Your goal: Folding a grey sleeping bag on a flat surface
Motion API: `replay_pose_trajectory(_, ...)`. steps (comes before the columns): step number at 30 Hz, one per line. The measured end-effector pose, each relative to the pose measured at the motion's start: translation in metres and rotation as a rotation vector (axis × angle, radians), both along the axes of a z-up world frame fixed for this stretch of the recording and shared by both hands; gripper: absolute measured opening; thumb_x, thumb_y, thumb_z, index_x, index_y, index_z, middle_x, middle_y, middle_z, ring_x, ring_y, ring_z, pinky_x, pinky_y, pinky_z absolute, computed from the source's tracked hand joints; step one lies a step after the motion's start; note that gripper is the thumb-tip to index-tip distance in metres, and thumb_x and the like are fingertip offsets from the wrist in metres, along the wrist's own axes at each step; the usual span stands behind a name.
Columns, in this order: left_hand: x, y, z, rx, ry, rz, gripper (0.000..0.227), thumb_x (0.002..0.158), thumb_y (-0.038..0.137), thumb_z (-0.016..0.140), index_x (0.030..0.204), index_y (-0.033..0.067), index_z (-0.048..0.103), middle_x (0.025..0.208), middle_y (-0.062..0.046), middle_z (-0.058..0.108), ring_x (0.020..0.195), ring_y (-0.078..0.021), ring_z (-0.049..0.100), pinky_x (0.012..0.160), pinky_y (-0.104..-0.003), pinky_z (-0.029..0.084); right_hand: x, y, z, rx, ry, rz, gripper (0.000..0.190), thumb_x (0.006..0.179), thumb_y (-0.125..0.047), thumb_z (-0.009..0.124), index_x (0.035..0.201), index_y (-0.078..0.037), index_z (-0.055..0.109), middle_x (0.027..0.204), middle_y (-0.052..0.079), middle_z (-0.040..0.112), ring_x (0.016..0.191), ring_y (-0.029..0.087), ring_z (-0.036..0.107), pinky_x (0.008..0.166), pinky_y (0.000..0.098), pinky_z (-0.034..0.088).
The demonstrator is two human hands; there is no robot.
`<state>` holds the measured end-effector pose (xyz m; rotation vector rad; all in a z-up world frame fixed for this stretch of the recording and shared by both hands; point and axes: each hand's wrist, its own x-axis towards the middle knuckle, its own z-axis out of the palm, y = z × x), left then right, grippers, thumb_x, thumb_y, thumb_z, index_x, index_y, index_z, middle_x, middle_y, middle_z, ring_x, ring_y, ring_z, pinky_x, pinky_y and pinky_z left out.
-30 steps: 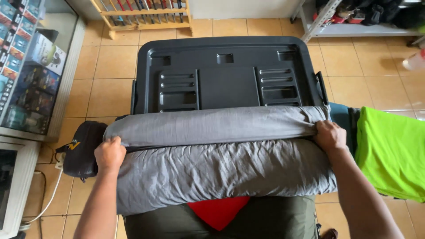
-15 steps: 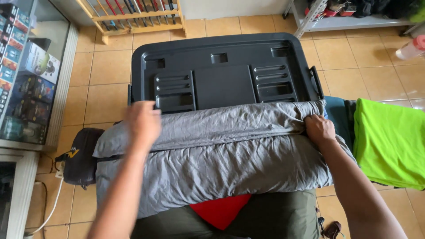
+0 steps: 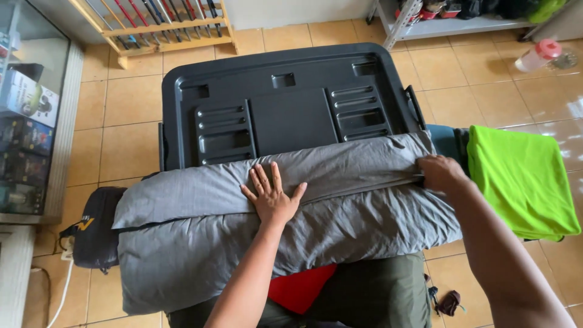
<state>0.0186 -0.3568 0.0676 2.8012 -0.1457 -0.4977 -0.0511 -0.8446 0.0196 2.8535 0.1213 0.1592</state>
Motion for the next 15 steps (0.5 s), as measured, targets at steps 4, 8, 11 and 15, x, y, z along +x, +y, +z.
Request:
replay_pose_trajectory(4,-0.007,0.000,-0.009,0.034,-0.076,-0.021,0.106,0.090,0.083,0.039,0.167,0.0188,0.004,0.172,-0.024,-0.001,0.159,-0.0400,-0.008,0.117,-0.072,-0.012,0.039,0.031,0.034,-0.152,0.737,-0.354,0.054,0.083,-0.050,0.067,0.136,-0.040,0.064,0.126,-0.007,0.075,0.122,0.017,0.071,0.090,0.0375,0.061)
replay_pose_trajectory(8,-0.003,-0.004,-0.018,0.052,-0.132,-0.029,0.111,0.088,0.084,0.045,0.167,0.0168,0.005,0.171,-0.026,-0.001,0.158,-0.0423,-0.008,0.116,-0.075,-0.009,0.063,0.189,0.116,0.241,0.017,0.043,0.039,0.083,-0.032,0.075,0.116,-0.010,0.074,0.108,0.017,0.072,0.099,0.038,0.072,0.085,0.0481,0.057)
replay_pose_trajectory(11,-0.002,-0.005,-0.020,0.101,-0.099,-0.018,0.113,0.085,0.085,0.046,0.167,0.0199,0.004,0.172,-0.023,-0.001,0.159,-0.0400,-0.009,0.115,-0.076,-0.007,0.110,0.299,0.063,0.549,-0.422,0.412,0.045,0.074,-0.028,0.082,0.114,-0.011,0.070,0.118,0.019,0.066,0.117,0.040,0.064,0.097,0.0495,0.051)
replay_pose_trajectory(15,0.000,-0.005,-0.080,0.040,-0.644,-0.007,0.111,0.078,0.076,0.062,0.162,0.0110,0.028,0.167,-0.030,0.021,0.156,-0.0456,0.016,0.111,-0.081,0.006,0.119,0.368,-0.013,0.530,-0.433,0.252,0.048,0.088,-0.037,0.068,0.132,-0.017,0.066,0.142,0.019,0.059,0.138,0.040,0.052,0.109,0.0575,0.043)
